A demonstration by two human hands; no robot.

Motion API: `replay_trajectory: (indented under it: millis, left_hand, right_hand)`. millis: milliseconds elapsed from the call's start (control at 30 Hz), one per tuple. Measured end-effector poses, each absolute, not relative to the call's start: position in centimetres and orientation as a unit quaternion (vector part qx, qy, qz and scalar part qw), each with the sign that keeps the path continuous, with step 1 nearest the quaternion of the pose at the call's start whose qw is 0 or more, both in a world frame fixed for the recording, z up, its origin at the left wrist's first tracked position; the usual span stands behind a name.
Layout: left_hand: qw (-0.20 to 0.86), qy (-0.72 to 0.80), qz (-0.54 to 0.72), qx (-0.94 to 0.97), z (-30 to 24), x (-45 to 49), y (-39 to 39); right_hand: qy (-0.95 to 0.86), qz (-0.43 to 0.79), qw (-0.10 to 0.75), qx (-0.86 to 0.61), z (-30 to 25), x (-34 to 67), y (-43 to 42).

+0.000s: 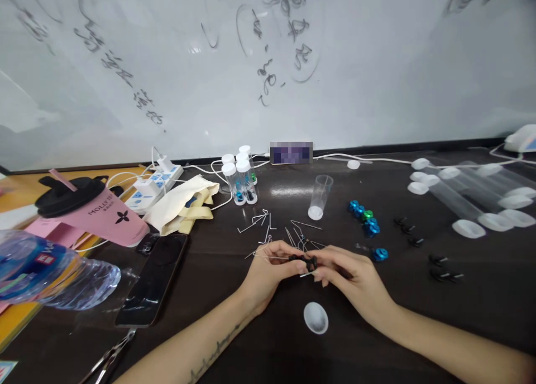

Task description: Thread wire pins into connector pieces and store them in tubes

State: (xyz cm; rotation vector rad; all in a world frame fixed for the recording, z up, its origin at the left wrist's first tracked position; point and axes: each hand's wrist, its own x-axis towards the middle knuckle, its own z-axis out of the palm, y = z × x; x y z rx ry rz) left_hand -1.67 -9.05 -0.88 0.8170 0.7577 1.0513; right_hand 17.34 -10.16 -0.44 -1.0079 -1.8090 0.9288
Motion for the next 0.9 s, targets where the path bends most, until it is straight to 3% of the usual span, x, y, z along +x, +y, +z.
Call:
replay_trajectory:
  millis: [167, 900]
  left_hand:
    - [0.731, 0.335, 0.486, 0.343, -0.97, -1.77, -8.82]
    - [0.736, 0.312, 0.458, 0.389, -1.19, -2.05, -8.97]
  right_hand:
    - [-0.735, 0.336, 0.427, -0.406, -0.8, 17.25, -10.21]
    - [-0.701, 0.399, 0.436, -0.399, -1.0, 17.3, -10.7]
